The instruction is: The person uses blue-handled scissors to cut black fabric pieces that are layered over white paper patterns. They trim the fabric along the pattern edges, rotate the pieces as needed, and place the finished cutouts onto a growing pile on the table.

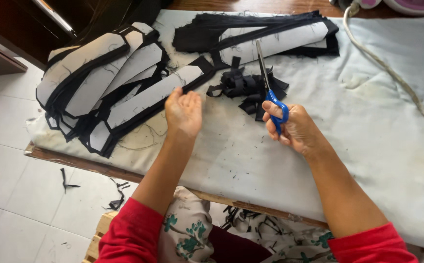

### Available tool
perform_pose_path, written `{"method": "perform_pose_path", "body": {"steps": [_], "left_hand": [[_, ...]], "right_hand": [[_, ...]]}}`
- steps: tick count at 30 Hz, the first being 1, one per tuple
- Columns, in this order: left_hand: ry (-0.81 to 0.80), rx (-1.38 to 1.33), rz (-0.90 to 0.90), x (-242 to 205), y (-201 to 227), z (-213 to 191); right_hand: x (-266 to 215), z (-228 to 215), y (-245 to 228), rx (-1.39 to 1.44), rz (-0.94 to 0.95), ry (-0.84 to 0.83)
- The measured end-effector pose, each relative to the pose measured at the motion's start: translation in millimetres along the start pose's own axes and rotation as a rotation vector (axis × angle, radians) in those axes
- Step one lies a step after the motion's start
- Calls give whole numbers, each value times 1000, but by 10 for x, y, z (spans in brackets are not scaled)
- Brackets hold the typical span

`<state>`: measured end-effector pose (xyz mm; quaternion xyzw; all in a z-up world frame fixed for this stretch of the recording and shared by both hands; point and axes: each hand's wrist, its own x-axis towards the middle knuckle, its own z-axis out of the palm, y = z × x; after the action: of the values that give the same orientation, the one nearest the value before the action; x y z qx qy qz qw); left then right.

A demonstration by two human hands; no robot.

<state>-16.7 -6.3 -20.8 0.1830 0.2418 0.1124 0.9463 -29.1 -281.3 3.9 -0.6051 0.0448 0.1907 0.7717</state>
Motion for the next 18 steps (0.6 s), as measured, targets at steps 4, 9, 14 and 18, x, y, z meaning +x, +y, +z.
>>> {"method": "perform_pose_path", "body": {"steps": [4,9,14,18], "left_hand": [[59,-58,38,326,92,-116],[91,-23,67,746,111,-207],[164,-30,-6,934,124,-351],[199,-116,74,698,315,-111]], "right_hand": [[-14,23,8,25,-9,-5],[5,-6,36,-10,14,-44],[-4,33,5,-39,14,-79],[57,40,29,-52,24,-101]]}}
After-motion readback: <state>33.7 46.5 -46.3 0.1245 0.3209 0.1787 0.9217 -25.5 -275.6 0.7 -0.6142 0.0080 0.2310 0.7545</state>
